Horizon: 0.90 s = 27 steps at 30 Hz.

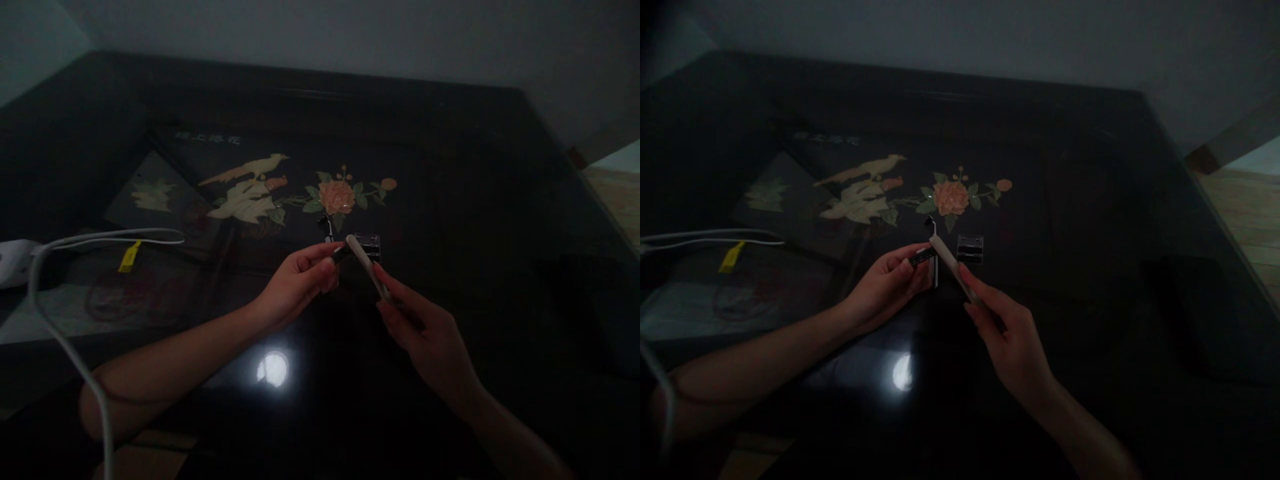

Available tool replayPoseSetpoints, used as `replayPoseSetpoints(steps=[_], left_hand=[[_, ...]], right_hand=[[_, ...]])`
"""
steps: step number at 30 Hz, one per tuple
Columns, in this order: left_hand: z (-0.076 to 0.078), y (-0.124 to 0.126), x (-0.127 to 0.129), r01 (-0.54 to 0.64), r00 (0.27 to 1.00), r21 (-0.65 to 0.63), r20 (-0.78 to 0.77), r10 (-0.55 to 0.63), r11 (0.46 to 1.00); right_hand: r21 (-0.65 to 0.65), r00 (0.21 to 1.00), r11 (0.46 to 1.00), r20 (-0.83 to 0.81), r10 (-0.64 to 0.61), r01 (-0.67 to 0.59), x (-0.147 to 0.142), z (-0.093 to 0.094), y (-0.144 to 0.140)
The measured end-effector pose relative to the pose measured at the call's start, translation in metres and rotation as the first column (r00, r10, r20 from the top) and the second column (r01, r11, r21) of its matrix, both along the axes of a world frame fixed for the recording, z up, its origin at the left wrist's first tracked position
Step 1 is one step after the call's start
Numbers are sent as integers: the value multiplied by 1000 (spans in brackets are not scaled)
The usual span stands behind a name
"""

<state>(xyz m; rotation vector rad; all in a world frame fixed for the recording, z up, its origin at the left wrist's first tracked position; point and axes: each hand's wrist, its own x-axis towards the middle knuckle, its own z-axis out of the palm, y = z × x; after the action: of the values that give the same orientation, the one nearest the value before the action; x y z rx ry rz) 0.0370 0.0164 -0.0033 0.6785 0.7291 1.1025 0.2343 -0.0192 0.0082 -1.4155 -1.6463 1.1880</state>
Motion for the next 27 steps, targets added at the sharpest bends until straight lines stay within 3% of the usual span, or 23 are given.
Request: replayPoseSetpoints(steps=[10,20,27], left_hand=[[3,1,0,22,1000,14,17,-23,1000],[1,2,0,18,1000,-43,3,-18,999],[-3,2,0,30,1000,20,7,-31,999]], right_hand=[[-43,994,997,-96,55,-59,-5,3,-9],[-218,954,967,-294,63,-131,-5,1,-15],[-259,932,948,-354,83,-183,-5,1,-16]])
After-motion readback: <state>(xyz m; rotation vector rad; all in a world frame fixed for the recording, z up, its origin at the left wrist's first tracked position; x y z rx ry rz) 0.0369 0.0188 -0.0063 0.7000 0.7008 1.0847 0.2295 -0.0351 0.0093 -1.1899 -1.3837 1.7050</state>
